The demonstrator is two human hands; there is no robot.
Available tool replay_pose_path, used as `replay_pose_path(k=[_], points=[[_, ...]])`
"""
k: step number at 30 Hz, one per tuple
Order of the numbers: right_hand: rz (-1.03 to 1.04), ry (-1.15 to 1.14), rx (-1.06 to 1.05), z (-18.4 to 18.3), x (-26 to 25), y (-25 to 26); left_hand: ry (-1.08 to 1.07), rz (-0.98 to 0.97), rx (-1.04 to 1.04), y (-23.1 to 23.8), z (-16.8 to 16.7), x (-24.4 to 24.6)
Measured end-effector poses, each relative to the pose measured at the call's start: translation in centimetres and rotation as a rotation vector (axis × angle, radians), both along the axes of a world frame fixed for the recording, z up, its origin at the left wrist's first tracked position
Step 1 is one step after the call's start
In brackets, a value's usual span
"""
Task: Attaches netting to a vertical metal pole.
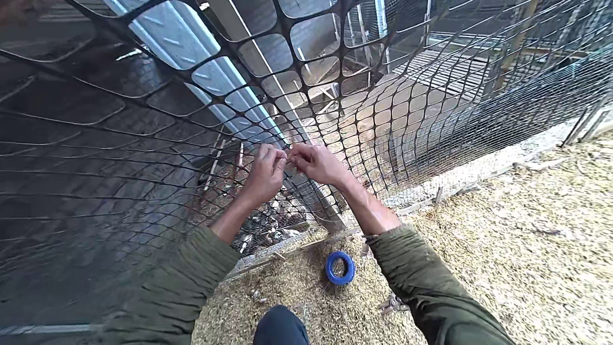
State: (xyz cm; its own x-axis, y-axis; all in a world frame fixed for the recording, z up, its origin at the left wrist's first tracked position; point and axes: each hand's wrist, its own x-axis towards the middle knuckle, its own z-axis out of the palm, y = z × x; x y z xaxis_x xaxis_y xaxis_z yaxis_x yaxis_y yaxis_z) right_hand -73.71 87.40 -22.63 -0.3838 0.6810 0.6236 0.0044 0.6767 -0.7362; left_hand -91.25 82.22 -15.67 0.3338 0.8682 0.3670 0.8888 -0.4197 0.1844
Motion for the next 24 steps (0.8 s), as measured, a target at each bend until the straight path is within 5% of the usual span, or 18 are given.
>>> replay_pose_path(k=[5,8,16,24], points=[[-0.116,0.008,0.151,-0.9,-0.9,-0.4,-0.239,0.230,0.249,-1.1,-4.2,2.3],[-0.100,-0.005,0.139,-1.1,-1.0,-0.3,-0.448,0.375,0.182,-1.2,-5.0,4.0],[-0.126,-0.022,0.213,-1.4,-0.4,-0.2,-1.011,0.197,-0.024,-0.7,-6.4,4.4],[-0.274,-0.229,0.166,-1.1,2.2,-0.6,-0.943,0.193,-0.093,-1.9,-6.0,1.8]])
